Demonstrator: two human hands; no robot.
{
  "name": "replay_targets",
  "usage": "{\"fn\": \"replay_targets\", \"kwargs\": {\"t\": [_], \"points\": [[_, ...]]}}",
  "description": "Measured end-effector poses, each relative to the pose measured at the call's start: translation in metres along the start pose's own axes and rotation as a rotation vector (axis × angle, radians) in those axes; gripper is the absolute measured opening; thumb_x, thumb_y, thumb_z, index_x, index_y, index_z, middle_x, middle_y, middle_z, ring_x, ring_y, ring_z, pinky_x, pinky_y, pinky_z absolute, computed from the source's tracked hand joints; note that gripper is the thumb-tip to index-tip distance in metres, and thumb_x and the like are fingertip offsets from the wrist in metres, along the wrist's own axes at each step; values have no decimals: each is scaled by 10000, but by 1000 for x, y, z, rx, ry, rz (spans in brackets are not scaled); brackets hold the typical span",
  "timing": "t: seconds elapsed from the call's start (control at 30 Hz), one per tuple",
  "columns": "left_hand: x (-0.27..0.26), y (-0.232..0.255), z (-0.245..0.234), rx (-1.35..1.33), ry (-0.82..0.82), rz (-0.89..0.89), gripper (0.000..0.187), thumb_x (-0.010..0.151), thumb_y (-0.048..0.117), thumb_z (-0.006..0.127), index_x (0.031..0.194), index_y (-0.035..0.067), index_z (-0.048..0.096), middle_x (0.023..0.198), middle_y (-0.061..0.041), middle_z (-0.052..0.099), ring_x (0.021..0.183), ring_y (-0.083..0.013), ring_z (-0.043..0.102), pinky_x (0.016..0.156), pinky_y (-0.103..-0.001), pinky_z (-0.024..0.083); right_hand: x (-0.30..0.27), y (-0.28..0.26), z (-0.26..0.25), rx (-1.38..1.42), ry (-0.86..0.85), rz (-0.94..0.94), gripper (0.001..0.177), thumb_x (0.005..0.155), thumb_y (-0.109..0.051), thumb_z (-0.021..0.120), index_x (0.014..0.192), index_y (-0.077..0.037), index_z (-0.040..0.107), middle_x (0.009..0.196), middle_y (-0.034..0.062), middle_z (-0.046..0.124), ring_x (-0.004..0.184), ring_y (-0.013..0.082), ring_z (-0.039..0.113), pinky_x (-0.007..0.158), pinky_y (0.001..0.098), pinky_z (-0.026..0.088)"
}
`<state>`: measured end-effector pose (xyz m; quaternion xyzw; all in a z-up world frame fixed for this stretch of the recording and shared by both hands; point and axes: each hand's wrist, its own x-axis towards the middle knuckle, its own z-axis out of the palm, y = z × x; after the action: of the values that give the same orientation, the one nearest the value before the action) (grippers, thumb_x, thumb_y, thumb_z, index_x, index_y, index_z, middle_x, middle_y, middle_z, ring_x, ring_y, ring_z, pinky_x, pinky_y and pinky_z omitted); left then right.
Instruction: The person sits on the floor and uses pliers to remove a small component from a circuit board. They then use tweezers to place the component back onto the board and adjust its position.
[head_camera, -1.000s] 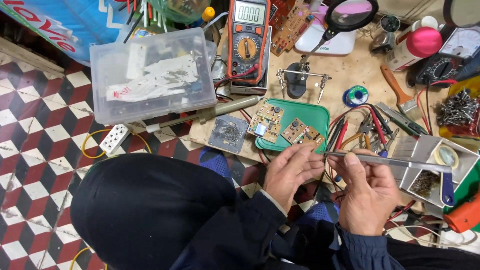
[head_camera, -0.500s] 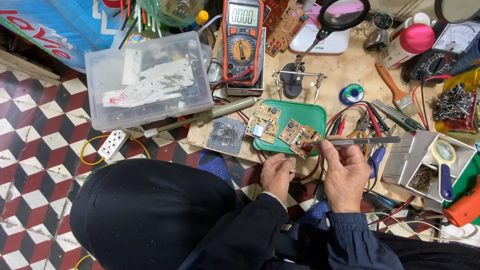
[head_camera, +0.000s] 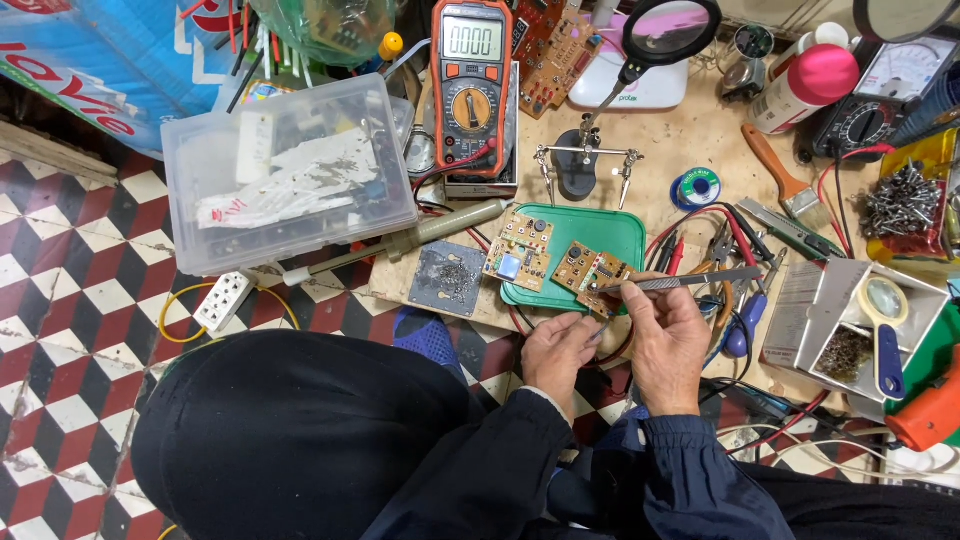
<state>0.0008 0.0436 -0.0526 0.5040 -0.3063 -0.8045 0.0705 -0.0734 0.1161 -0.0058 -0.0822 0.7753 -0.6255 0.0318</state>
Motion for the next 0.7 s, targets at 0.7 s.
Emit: {"fn": "replay_targets", "kwargs": {"t": [0.7], "points": [[8,-2,-14,130,-47,145,443,987,184,802,1410,55,770,1349,-196,791,1239,-245,740,1065,-379,661,-9,-17,4,55,-86,79,127,1056,-78,822,1162,-17,789,850,68,794,803,51,650,790,239,588]]}}
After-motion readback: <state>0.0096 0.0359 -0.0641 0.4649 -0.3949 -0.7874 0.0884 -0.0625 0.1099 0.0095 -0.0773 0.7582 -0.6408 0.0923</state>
